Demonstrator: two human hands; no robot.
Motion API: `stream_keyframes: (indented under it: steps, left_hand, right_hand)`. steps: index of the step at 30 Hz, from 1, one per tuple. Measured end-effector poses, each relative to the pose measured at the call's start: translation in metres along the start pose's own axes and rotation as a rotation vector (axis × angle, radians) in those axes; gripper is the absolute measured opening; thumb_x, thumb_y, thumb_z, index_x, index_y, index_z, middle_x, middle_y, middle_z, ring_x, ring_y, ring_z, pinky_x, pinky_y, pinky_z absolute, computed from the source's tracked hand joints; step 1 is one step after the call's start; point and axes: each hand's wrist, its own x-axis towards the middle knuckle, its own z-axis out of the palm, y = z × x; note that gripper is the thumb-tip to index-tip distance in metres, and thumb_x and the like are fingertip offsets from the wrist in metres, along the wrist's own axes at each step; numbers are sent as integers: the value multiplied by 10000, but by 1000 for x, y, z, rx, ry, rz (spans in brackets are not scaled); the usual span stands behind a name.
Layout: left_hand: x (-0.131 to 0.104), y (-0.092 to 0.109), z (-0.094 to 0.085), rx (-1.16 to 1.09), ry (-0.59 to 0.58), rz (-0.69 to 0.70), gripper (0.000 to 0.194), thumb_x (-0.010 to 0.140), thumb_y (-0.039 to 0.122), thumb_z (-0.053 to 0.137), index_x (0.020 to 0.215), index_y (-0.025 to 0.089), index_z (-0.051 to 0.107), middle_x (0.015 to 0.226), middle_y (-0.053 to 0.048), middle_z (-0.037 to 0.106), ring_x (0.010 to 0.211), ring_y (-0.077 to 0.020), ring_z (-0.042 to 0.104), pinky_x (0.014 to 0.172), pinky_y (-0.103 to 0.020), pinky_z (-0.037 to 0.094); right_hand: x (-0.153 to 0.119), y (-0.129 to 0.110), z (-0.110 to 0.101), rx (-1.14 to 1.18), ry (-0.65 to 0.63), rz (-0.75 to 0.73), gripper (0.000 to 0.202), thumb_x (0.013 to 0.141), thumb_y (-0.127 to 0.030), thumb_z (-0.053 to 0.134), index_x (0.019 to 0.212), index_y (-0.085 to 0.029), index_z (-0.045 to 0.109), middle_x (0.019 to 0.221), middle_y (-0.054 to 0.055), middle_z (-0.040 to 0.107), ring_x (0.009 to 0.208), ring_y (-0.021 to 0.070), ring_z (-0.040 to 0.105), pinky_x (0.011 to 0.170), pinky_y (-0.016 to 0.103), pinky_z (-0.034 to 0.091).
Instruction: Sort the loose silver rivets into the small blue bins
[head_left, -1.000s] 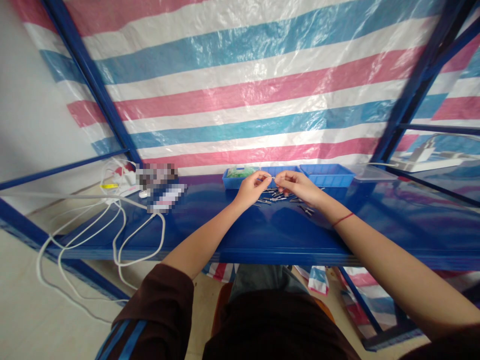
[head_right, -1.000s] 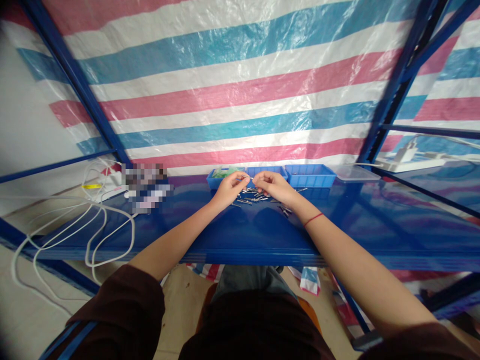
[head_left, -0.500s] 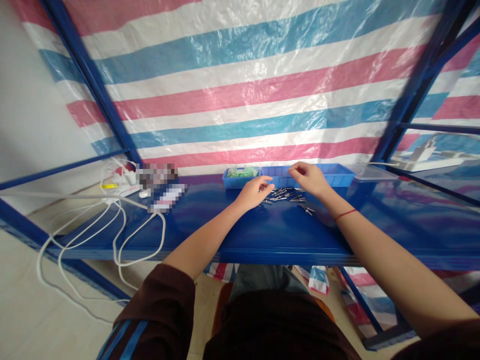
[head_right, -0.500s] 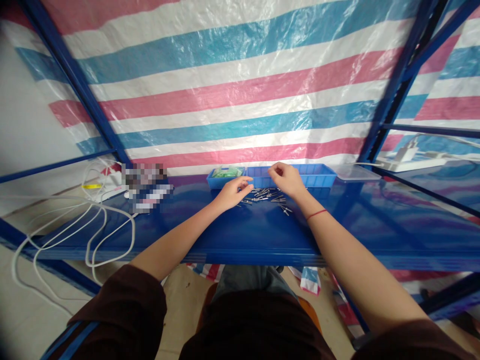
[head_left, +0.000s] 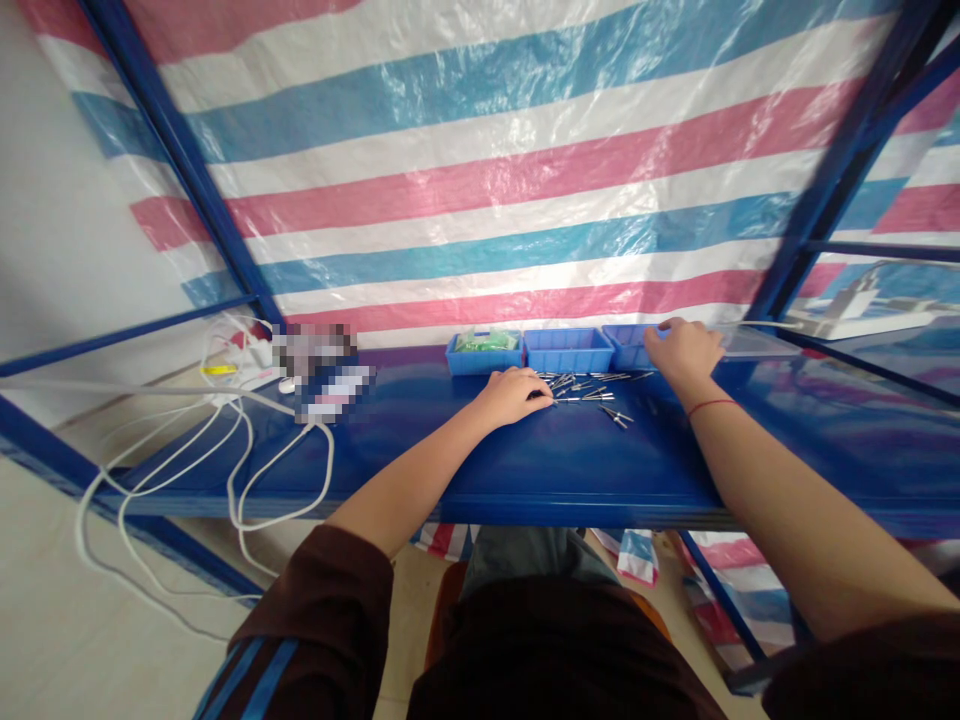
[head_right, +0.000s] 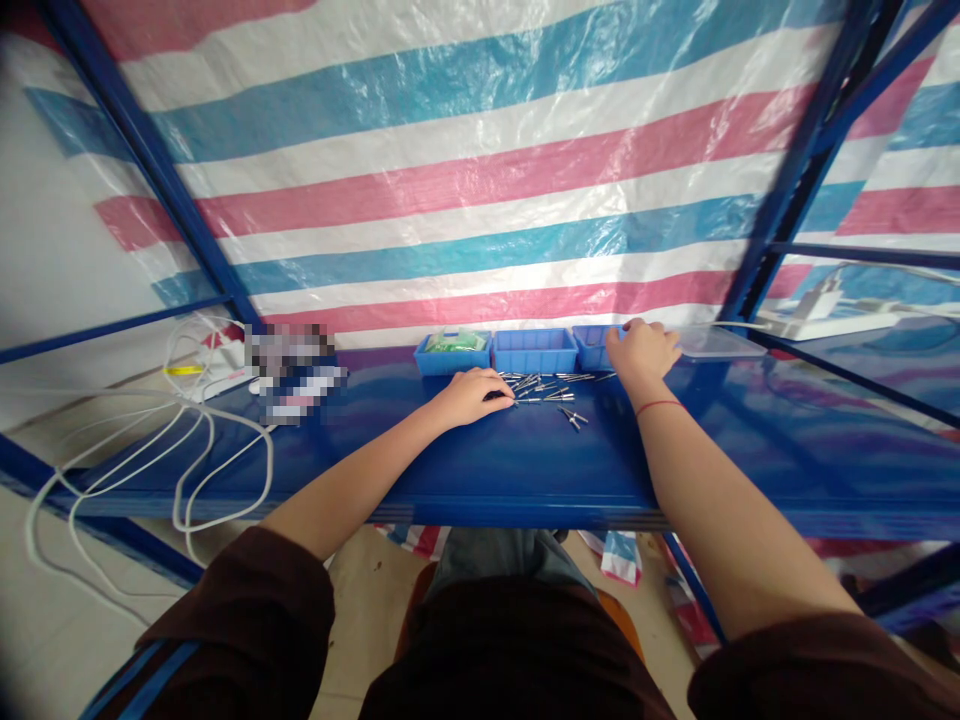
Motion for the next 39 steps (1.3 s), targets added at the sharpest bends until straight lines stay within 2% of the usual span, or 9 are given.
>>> stream_keyframes:
  steps: [7, 10, 13, 18, 21, 26, 31, 39]
  left_hand:
    - [2, -3, 4, -24, 35, 10, 166, 834, 328, 522, 890, 227, 641, 961, -20, 647, 933, -191, 576, 805, -321, 417]
    - [2, -4, 5, -41, 67, 22, 128, 827, 287, 534, 879, 220, 630, 937, -10, 661, 921, -178, 589, 795, -306, 422]
    - [3, -6, 6, -95, 149, 21, 110, 810, 240, 557, 887, 209, 629, 936, -12, 663, 889, -157, 602, 793, -287, 436]
    - [6, -6, 5, -326, 306, -12, 119, 764, 217, 616, 874, 170, 611, 864, -20, 665, 782, -123, 612, 755, -253, 468]
    - [7, -4, 3, -452, 367, -67, 122, 751, 250, 639, 819, 156, 602, 818, -23, 668, 755, -123, 615, 750, -263, 480]
    - [8, -2, 2, -558, 381, -93, 120, 752, 264, 635, 785, 151, 611, 787, -19, 671, 749, -124, 621, 745, -269, 484]
    - [10, -4, 5, -617, 353, -98, 142, 739, 275, 643, 794, 145, 626, 781, -23, 669, 722, -122, 615, 731, -263, 476]
    - [13, 3, 7, -1006, 436, -194, 213, 714, 283, 672, 840, 138, 581, 729, -18, 650, 659, -112, 605, 695, -259, 485]
  right_hand:
    - [-4, -12, -3, 27, -4, -187, 333, 778, -320, 468, 984, -152, 669, 963, 165, 636, 953, 324, 533, 788, 436, 398]
    - [-7, -19, -5, 70, -69, -300, 296, 767, -295, 467, 908, -147, 681, 873, 140, 660, 856, 286, 573, 767, 392, 406]
    - [-16, -29, -7, 208, -267, -420, 258, 764, -310, 488, 827, -152, 682, 804, 103, 674, 752, 237, 592, 722, 348, 421]
    - [-36, -45, -9, 482, -780, -597, 275, 760, -386, 531, 833, -168, 682, 810, 47, 683, 750, 191, 589, 704, 311, 442]
    - [-44, -48, -8, 541, -932, -638, 292, 765, -405, 530, 822, -160, 678, 766, 33, 666, 708, 161, 568, 679, 292, 435]
    - [-48, -49, -9, 602, -974, -625, 342, 754, -462, 545, 802, -147, 669, 712, 27, 631, 636, 132, 526, 613, 276, 409]
    - [-50, -53, -10, 698, -956, -575, 366, 711, -475, 606, 853, -143, 659, 718, 29, 619, 648, 134, 522, 634, 283, 405]
    - [-50, -52, -8, 797, -989, -541, 359, 721, -499, 601, 807, -151, 614, 674, 13, 569, 640, 133, 503, 627, 286, 401]
